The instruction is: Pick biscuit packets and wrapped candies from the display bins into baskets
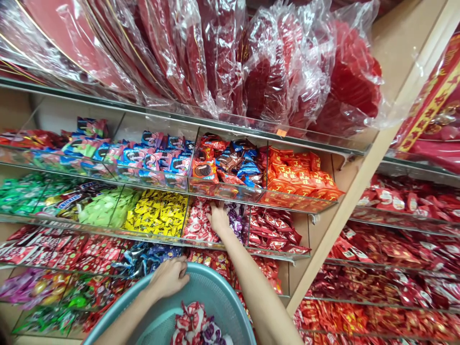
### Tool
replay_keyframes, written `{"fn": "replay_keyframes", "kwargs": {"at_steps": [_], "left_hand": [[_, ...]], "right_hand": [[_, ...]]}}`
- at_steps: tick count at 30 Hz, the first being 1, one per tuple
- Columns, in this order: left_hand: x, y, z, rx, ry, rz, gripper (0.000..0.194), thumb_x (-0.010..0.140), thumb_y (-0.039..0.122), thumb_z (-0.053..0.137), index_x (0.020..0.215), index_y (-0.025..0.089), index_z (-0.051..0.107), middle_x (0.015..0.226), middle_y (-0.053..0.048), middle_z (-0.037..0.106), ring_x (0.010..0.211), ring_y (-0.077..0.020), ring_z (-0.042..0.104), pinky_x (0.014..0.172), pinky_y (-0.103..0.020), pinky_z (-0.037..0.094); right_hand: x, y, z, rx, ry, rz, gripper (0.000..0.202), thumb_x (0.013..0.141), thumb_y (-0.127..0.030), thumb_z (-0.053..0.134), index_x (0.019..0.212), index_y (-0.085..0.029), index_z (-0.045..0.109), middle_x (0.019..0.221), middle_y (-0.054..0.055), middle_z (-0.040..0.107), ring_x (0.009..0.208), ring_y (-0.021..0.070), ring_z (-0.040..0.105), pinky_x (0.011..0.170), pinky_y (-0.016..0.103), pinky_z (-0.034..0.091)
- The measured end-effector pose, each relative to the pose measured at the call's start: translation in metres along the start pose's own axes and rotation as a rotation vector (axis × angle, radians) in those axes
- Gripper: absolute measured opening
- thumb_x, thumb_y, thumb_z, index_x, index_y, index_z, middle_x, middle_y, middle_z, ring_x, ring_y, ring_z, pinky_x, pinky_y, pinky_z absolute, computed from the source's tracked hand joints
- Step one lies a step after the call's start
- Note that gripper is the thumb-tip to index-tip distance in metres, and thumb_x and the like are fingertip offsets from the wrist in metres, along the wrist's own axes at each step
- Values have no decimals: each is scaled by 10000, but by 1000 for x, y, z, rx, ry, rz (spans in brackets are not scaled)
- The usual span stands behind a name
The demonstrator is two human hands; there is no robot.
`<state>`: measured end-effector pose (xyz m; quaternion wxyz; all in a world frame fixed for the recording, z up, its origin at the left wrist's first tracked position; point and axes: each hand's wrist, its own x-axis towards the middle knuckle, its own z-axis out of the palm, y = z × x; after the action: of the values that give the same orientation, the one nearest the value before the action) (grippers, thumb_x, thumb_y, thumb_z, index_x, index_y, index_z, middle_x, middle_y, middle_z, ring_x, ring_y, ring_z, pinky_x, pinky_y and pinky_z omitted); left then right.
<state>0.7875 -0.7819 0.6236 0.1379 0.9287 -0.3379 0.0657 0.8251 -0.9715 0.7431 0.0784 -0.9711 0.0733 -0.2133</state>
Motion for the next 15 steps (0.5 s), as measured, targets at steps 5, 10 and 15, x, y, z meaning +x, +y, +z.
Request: {"fn": "replay_keyframes", "kwargs": {"at_steps": [5,10,15], "left_hand": [[0,0,1,5,4,6,194,752,319,453,599,205,488,787,-7,618,695,-167,592,594,-273,343],[0,-1,2,17,-8,6,197,754,318,447,602,206,504,788,-10,620,678,-168,594,590,-273,348],[0,1,-1,17,-13,3,187,745,322,454,609,207,513,794,-14,622,699,-174,592,598,-275,356]], "right_hand": [[7,-3,5,84,30,94,369,816,-422,502,1117,-210,524,1077,113,569,970,222,550,734,291,415],[11,-5,8,184,94,163,314,813,-393,501,1039,-194,594,993,108,610,920,209,562,738,289,416],[7,0,9,282,170,150,283,789,-373,526,973,-185,629,932,83,644,878,190,567,759,276,409]]}}
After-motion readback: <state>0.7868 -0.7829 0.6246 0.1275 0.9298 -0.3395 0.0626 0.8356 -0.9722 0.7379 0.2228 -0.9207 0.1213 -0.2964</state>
